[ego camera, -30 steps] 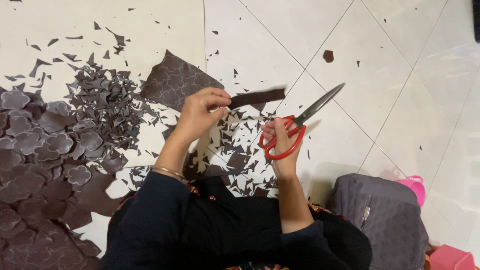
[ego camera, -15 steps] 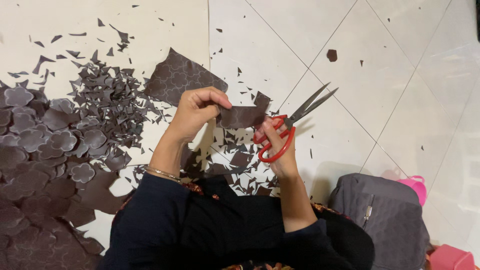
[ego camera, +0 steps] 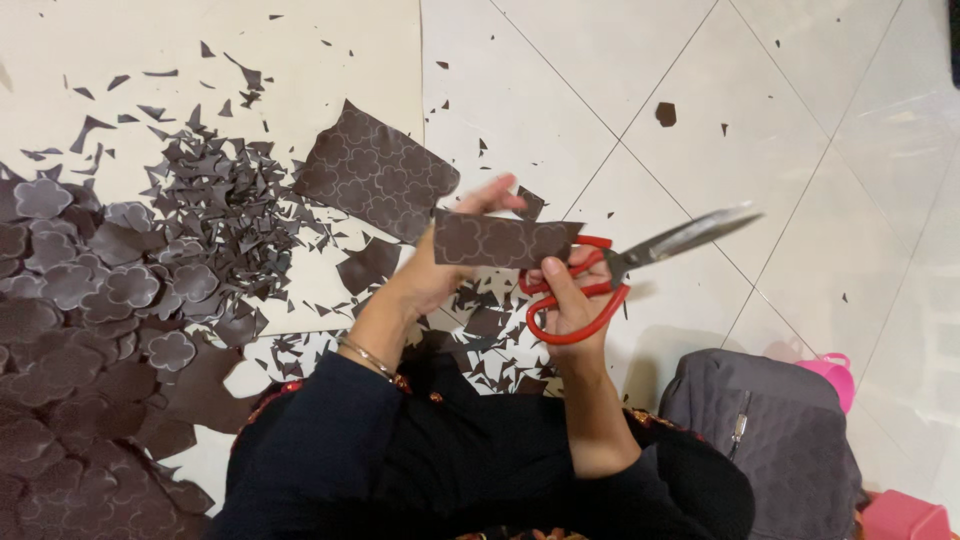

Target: The person sits on a tiled floor and uses red-handled scissors to cut flower-shaped pieces from a dark brown patterned sheet. Cut shapes and trimmings accumulate on the floor as the person repeatedly cuts, rotates, and repositions the sheet.

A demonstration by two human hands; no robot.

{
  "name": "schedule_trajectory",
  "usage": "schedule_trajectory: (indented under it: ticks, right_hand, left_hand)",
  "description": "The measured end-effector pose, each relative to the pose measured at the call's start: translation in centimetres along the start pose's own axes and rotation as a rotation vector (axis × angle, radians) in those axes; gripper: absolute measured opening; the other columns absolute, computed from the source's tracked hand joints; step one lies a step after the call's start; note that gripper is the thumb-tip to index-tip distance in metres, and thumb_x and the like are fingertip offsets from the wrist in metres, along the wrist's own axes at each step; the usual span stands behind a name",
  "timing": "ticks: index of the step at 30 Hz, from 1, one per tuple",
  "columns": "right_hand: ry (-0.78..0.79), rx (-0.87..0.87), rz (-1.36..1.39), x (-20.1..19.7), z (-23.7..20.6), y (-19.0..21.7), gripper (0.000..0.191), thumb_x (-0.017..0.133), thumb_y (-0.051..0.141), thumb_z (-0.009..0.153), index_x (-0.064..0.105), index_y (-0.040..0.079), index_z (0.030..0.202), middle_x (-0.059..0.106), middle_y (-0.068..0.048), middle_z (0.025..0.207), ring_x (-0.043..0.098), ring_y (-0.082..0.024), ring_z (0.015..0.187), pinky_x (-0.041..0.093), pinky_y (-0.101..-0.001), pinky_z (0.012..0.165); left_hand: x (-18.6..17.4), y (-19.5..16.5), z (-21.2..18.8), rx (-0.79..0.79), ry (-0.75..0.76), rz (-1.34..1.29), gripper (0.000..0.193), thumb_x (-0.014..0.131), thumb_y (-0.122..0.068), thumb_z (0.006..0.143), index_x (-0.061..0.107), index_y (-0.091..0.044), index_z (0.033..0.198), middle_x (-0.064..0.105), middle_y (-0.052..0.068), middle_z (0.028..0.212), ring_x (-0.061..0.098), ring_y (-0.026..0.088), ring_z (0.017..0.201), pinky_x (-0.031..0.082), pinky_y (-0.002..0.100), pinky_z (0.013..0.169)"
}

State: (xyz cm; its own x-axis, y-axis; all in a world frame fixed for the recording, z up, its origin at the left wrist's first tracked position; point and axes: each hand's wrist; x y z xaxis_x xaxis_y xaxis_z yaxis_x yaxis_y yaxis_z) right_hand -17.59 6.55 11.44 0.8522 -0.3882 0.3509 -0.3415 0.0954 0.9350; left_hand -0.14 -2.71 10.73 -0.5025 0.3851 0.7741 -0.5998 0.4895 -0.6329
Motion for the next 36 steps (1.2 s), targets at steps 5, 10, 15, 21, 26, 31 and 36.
schedule_trajectory:
  ticks: [5, 10, 15, 21, 26, 31, 36]
  right_hand:
    - [-0.045, -0.058, -0.349, -0.9, 0.0, 0.4, 0.023, 0.067, -0.007, 0.093, 0.053, 0.007, 0.104, 0.065, -0.009, 0.085, 0.068, -0.017, 0.075, 0.057, -0.0303, 0.069]
    - [0.1, 0.013, -0.432, -0.7, -0.2, -0.8, 0.02, 0.07, -0.002, 0.095, 0.054, 0.004, 0.105, 0.064, -0.014, 0.093, 0.064, -0.016, 0.073, 0.054, -0.0272, 0.066]
    - [0.233, 0.125, -0.448, -0.2, 0.0, -0.4, 0.026, 0.06, 0.023, 0.099, 0.053, 0.005, 0.117, 0.067, -0.012, 0.108, 0.069, -0.011, 0.094, 0.057, -0.0267, 0.077]
    - [0.31, 0.31, -0.559, 0.1, -0.1, -0.6, 0.032, 0.053, 0.028, 0.103, 0.057, 0.0, 0.117, 0.06, -0.005, 0.094, 0.056, -0.01, 0.077, 0.046, -0.0251, 0.065]
    - [0.353, 0.36, -0.62, -0.1, 0.2, -0.7, 0.035, 0.051, 0.03, 0.102, 0.06, 0.001, 0.118, 0.053, 0.0, 0.083, 0.054, -0.01, 0.073, 0.046, -0.0251, 0.064]
    - [0.438, 0.308, -0.69, -0.3, 0.1, -0.3, 0.033, 0.052, 0.028, 0.101, 0.06, 0.003, 0.12, 0.051, 0.001, 0.084, 0.053, -0.009, 0.077, 0.046, -0.0253, 0.069]
    - [0.532, 0.262, -0.713, -0.3, 0.2, 0.1, 0.04, 0.056, 0.036, 0.099, 0.06, 0.002, 0.121, 0.05, 0.0, 0.086, 0.051, -0.011, 0.078, 0.045, -0.0269, 0.07]
  left_hand:
    - [0.7, 1.3, -1.1, -0.016, 0.276, 0.326, 0.086, 0.078, -0.015, 0.085, 0.033, -0.017, 0.158, 0.051, 0.012, 0.153, 0.051, 0.022, 0.138, 0.044, 0.037, 0.115]
    - [0.4, 2.4, -0.2, 0.013, 0.012, 0.194, 0.042, 0.068, -0.021, 0.099, 0.064, -0.006, 0.138, 0.069, 0.008, 0.124, 0.066, 0.018, 0.114, 0.058, 0.031, 0.095]
    - [-0.5, 2.7, -0.1, 0.068, -0.279, 0.121, 0.039, 0.065, -0.022, 0.103, 0.068, -0.006, 0.139, 0.067, 0.002, 0.102, 0.058, 0.011, 0.088, 0.052, 0.025, 0.078]
    - [-1.0, 1.8, 0.2, 0.031, -0.396, 0.009, 0.039, 0.063, -0.024, 0.1, 0.065, -0.008, 0.136, 0.073, 0.005, 0.111, 0.071, 0.015, 0.096, 0.059, 0.025, 0.083]
    - [-1.6, 1.2, -0.1, 0.099, -0.352, 0.038, 0.04, 0.063, -0.026, 0.099, 0.066, -0.007, 0.134, 0.073, 0.011, 0.11, 0.075, 0.021, 0.095, 0.06, 0.027, 0.079]
    - [-1.8, 1.5, 0.1, -0.055, -0.412, 0.08, 0.029, 0.07, -0.015, 0.095, 0.072, 0.001, 0.12, 0.076, 0.009, 0.104, 0.077, 0.02, 0.087, 0.062, 0.026, 0.072]
    - [-1.5, 0.6, -0.4, 0.079, -0.302, 0.284, 0.029, 0.072, -0.005, 0.092, 0.072, 0.0, 0.12, 0.072, 0.005, 0.094, 0.066, 0.01, 0.077, 0.056, 0.023, 0.063]
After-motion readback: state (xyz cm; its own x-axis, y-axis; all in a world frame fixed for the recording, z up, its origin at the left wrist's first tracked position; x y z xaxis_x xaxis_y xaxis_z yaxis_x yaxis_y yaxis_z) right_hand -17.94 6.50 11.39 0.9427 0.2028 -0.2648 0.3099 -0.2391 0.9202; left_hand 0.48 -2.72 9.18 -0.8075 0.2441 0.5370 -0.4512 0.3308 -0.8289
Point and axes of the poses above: each hand's wrist, its own z-axis towards the middle knuckle, its own x-axis out of the palm, y = z × x
